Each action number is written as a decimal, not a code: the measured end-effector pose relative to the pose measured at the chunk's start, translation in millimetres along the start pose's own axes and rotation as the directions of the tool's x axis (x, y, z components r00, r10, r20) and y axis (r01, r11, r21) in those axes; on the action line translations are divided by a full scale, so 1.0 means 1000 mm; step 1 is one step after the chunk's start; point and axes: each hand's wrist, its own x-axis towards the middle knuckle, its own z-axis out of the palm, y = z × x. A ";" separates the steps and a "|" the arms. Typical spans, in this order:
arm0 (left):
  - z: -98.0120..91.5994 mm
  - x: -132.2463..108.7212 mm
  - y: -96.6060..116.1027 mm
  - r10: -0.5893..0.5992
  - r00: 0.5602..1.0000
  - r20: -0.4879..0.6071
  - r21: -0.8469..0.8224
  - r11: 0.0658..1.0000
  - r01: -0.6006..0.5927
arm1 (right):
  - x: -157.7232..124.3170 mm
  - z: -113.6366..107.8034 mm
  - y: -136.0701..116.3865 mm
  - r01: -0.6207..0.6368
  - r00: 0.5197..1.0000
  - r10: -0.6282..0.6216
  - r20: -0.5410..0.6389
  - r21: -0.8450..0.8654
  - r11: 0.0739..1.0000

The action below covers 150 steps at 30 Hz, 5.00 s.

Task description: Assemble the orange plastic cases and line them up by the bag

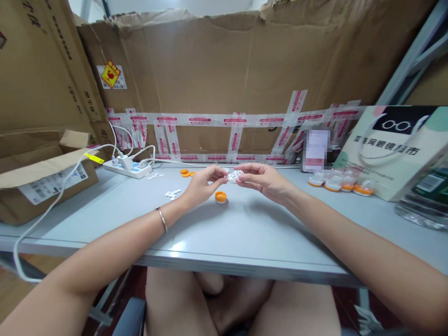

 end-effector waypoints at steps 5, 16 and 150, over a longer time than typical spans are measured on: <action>0.001 -0.001 0.002 0.048 0.999 -0.006 0.021 0.999 -0.048 | 0.006 -0.003 0.009 0.085 0.995 -0.091 -0.046 -0.113 0.990; 0.002 -0.002 0.003 0.081 0.996 -0.023 0.048 0.996 -0.079 | 0.005 0.004 0.013 0.223 0.969 -0.241 -0.046 -0.239 0.945; -0.004 0.000 -0.022 -0.276 0.889 0.364 0.321 0.934 0.159 | 0.027 -0.045 0.010 0.250 0.828 -0.474 -0.299 -0.561 0.789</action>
